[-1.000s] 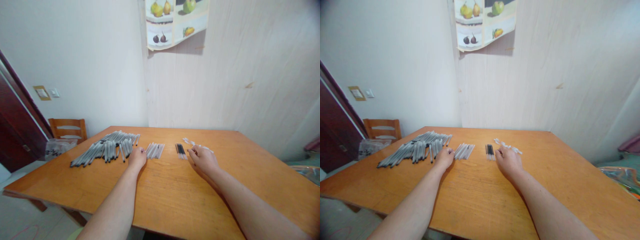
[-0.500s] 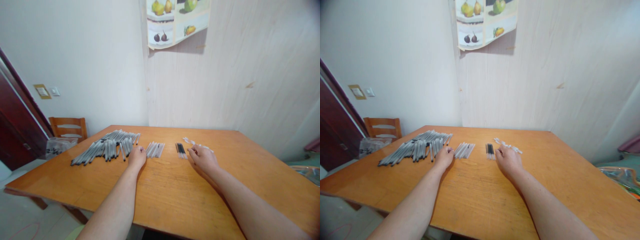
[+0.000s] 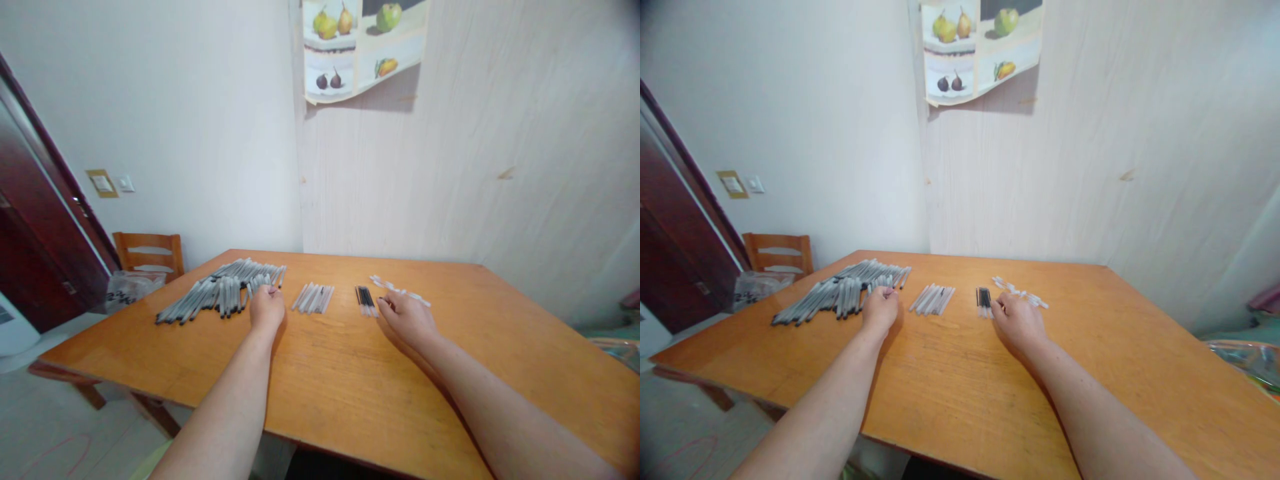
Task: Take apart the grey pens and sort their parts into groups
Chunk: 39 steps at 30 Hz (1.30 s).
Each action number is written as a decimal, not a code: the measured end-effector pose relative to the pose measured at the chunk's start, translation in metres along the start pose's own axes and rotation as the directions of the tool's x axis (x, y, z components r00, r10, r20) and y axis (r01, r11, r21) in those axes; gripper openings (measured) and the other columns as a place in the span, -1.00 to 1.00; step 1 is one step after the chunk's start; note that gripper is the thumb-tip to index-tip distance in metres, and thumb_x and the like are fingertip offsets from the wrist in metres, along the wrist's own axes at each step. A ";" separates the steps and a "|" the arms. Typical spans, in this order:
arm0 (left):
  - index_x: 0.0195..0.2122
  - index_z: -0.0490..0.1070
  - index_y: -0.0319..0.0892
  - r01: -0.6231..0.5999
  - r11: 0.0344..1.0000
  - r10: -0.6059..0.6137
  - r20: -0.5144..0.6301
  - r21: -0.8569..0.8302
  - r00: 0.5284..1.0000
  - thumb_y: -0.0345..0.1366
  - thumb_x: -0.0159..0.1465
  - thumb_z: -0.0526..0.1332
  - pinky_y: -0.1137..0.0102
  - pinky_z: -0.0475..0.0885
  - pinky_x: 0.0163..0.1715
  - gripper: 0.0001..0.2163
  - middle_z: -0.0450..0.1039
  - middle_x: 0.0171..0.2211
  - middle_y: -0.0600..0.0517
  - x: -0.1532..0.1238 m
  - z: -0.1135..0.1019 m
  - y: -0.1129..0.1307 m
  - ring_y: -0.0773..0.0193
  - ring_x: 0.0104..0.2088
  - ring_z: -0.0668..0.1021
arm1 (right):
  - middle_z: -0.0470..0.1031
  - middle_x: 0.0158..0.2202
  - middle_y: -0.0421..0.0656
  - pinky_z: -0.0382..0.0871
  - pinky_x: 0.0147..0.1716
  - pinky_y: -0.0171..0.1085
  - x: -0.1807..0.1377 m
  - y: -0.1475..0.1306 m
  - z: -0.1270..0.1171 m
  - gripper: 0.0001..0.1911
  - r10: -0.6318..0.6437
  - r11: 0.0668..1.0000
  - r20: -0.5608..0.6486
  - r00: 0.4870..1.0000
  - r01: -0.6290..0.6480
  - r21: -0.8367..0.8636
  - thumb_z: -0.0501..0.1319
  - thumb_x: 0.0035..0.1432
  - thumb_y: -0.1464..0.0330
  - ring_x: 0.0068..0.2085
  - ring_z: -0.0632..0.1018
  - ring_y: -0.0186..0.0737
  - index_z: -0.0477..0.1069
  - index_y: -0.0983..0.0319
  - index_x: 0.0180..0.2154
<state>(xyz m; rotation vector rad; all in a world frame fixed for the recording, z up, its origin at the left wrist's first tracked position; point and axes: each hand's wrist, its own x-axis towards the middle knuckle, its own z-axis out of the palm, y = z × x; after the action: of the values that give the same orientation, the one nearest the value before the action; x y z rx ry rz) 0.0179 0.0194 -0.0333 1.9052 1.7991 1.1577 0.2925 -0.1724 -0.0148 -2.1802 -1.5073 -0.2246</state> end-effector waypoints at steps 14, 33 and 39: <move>-0.17 0.38 -0.21 0.110 0.973 -0.105 -0.038 0.204 0.994 -0.30 0.17 0.15 0.16 0.39 -0.18 -0.79 0.52 -0.23 -0.25 0.022 -0.031 -0.039 -0.13 -0.14 0.54 | 0.49 -0.48 -0.13 0.01 -0.42 -0.30 0.000 0.000 0.002 -0.65 -0.034 0.999 0.036 0.999 0.033 0.032 0.06 0.26 0.17 -0.41 0.40 -0.24 0.44 0.20 -0.45; -0.08 0.32 -0.28 0.129 0.956 -0.147 0.052 0.262 0.988 -0.26 0.12 0.20 0.14 0.40 -0.22 -0.65 0.51 -0.16 -0.37 0.025 -0.035 -0.034 -0.22 -0.12 0.55 | 0.47 -0.48 -0.13 -0.03 -0.46 -0.30 -0.001 0.002 0.006 -0.65 -0.024 0.997 0.081 0.996 0.019 0.070 0.06 0.25 0.17 -0.45 0.36 -0.27 0.43 0.21 -0.45; -0.17 0.28 -0.24 0.123 0.959 -0.141 0.054 0.257 0.988 -0.26 0.13 0.20 0.18 0.36 -0.26 -0.74 0.50 -0.19 -0.32 0.024 -0.037 -0.033 -0.18 -0.14 0.54 | 0.47 -0.49 -0.14 -0.05 -0.46 -0.30 -0.001 0.001 0.005 -0.67 -0.019 0.997 0.088 0.996 0.012 0.076 0.08 0.24 0.17 -0.45 0.36 -0.27 0.43 0.21 -0.44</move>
<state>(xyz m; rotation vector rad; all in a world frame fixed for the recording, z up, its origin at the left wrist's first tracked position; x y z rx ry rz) -0.0337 0.0366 -0.0239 1.8957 2.0825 0.8370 0.2925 -0.1708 -0.0198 -2.1454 -1.5552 -0.0751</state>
